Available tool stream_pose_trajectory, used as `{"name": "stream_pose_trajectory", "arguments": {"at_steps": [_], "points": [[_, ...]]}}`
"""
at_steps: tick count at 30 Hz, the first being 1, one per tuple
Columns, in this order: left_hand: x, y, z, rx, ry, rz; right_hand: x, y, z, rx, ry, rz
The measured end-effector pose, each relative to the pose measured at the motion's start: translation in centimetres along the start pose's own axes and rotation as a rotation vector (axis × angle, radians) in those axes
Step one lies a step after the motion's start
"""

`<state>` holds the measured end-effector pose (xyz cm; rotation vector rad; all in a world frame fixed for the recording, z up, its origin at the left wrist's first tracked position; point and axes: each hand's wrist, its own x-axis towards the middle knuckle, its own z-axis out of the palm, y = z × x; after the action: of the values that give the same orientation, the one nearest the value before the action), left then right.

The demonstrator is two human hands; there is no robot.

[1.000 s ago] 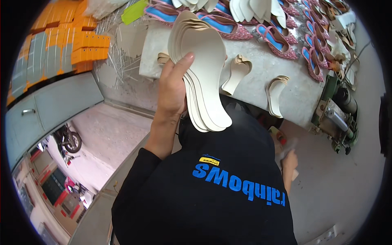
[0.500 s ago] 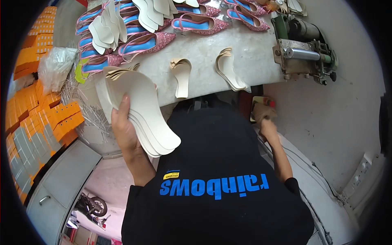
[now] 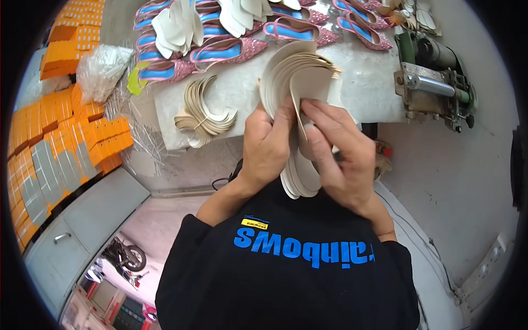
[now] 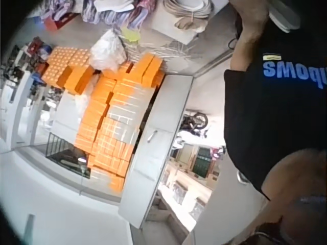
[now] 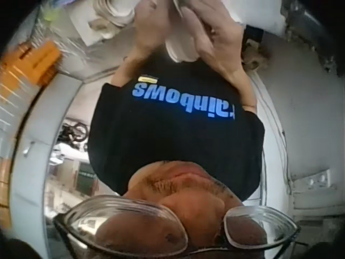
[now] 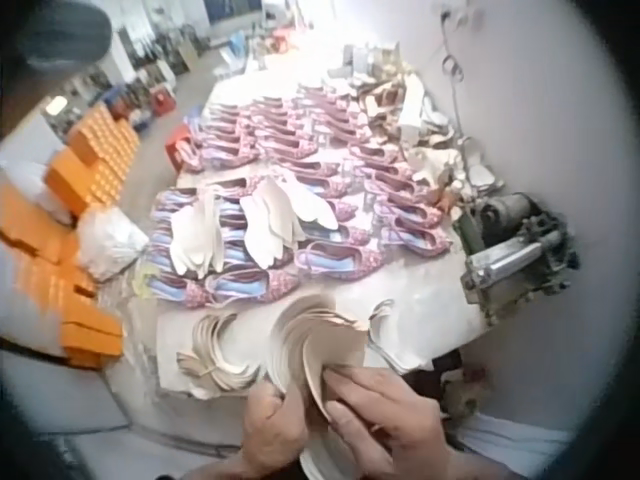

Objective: The person sorts and separates shoe insole pads by hand. The person then coats the pads using a gluing roller machine and arranges shoe insoles on the table.

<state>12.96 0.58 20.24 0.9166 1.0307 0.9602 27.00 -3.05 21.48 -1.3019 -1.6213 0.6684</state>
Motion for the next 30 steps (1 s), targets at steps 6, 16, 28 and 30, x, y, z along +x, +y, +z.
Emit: {"name": "stream_pose_trajectory", "arguments": {"at_steps": [6,16,28,30], "points": [[-0.3,-0.3,0.1,0.084,0.088,0.019,0.0,-1.0,0.0,0.007,-0.126,0.127],[-0.4,0.4,0.5,0.228,0.203,0.178,0.7,-0.2,1.5,-0.431,0.115,-0.074],[-0.7,1.9,-2.8,-0.455,-0.286,-0.216,1.2,0.9,0.5,-0.219,-0.003,-0.156],[-1.0,2.4,-2.2,-0.404,-0.169,-0.286,1.2,0.7,-0.1,-0.140,-0.008,-0.125]]}}
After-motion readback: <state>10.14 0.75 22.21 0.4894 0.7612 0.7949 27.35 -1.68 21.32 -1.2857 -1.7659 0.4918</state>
